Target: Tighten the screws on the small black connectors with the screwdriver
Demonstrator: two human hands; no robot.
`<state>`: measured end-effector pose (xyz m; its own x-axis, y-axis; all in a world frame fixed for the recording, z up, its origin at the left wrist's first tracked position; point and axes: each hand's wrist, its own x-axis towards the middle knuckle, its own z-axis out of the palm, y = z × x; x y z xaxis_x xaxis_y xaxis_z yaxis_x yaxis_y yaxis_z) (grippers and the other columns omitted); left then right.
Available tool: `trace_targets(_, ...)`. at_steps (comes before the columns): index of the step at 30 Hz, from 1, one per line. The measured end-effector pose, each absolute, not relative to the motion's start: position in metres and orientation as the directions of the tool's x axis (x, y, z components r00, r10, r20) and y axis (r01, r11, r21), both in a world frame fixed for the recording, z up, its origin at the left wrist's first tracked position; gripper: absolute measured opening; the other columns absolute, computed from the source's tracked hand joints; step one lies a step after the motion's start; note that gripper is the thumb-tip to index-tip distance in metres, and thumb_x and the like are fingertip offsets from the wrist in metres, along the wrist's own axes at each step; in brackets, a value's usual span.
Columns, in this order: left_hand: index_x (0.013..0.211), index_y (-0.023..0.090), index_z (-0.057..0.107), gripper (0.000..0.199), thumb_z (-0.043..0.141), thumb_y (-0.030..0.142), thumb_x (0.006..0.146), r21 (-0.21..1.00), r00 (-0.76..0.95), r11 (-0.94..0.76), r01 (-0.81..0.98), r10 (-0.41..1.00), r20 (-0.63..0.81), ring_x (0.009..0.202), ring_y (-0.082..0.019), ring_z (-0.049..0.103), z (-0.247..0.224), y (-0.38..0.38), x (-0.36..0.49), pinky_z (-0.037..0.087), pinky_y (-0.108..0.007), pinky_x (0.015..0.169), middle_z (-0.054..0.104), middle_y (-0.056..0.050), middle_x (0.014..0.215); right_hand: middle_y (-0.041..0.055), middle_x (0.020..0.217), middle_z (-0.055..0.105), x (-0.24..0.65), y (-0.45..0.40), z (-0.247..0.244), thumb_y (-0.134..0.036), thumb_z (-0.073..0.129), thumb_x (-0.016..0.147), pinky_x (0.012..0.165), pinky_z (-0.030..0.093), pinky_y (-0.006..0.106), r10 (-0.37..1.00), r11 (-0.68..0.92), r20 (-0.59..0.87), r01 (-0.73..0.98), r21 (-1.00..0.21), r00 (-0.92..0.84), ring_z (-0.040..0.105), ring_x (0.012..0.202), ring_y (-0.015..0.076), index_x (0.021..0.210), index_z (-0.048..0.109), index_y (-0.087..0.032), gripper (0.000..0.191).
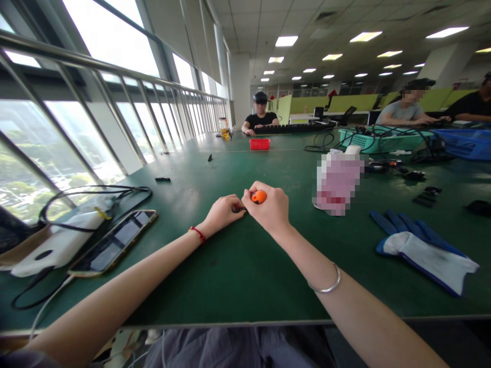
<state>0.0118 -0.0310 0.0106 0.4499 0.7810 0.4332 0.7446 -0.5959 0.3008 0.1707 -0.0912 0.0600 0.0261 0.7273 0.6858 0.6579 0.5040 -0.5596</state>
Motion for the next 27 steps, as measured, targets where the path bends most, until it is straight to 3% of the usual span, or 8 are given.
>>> trace_targets(5, 0.075, 0.018, 0.065, 0.013, 0.055, 0.025, 0.072, 0.319, 0.447, -0.588, 0.743, 0.792, 0.416, 0.067, -0.013, 0.056, 0.0111, -0.0311, 0.0117, 0.042, -0.023, 0.059, 0.061, -0.001, 0.078, -0.0022, 0.048, 0.048, 0.1784, -0.0848, 0.062, -0.031, 0.049, 0.071, 0.053, 0.035, 0.024, 0.708, 0.463, 0.688, 0.631, -0.622, 0.158, 0.045, 0.049, 0.0121, 0.052, 0.045, -0.02, 0.022)
trace_targets(21, 0.076, 0.018, 0.065, 0.012, 0.055, 0.023, 0.072, 0.327, 0.468, -0.609, 0.723, 0.779, 0.417, 0.069, -0.013, 0.057, 0.012, -0.031, 0.01, 0.045, -0.023, 0.063, 0.06, -0.001, 0.079, -0.0013, 0.051, 0.05, 0.1786, -0.0809, 0.0573, -0.033, 0.049, 0.071, 0.054, 0.036, 0.026, 0.747, 0.426, 0.651, 0.653, -0.626, 0.137, 0.047, 0.052, 0.0137, 0.053, 0.045, -0.021, 0.022)
trace_targets(25, 0.076, 0.018, 0.065, 0.012, 0.055, 0.023, 0.073, 0.33, 0.471, -0.613, 0.718, 0.777, 0.417, 0.069, -0.013, 0.057, 0.0114, -0.0305, 0.0094, 0.044, -0.023, 0.063, 0.06, -0.001, 0.079, -0.0017, 0.058, 0.054, 0.1787, -0.0825, 0.0597, -0.032, 0.053, 0.069, 0.054, 0.037, 0.026, 0.752, 0.425, 0.645, 0.647, -0.633, 0.136, 0.051, 0.055, 0.0149, 0.068, 0.051, -0.022, 0.01)
trace_targets(27, 0.077, 0.018, 0.066, 0.012, 0.055, 0.023, 0.073, 0.332, 0.471, -0.613, 0.717, 0.777, 0.418, 0.069, -0.013, 0.057, 0.0111, -0.0304, 0.0092, 0.044, -0.023, 0.063, 0.06, -0.001, 0.08, -0.0028, 0.061, 0.054, 0.1792, -0.0827, 0.0603, -0.032, 0.056, 0.066, 0.053, 0.037, 0.025, 0.749, 0.421, 0.647, 0.651, -0.632, 0.143, 0.051, 0.053, 0.0147, 0.081, 0.051, -0.022, 0.018)
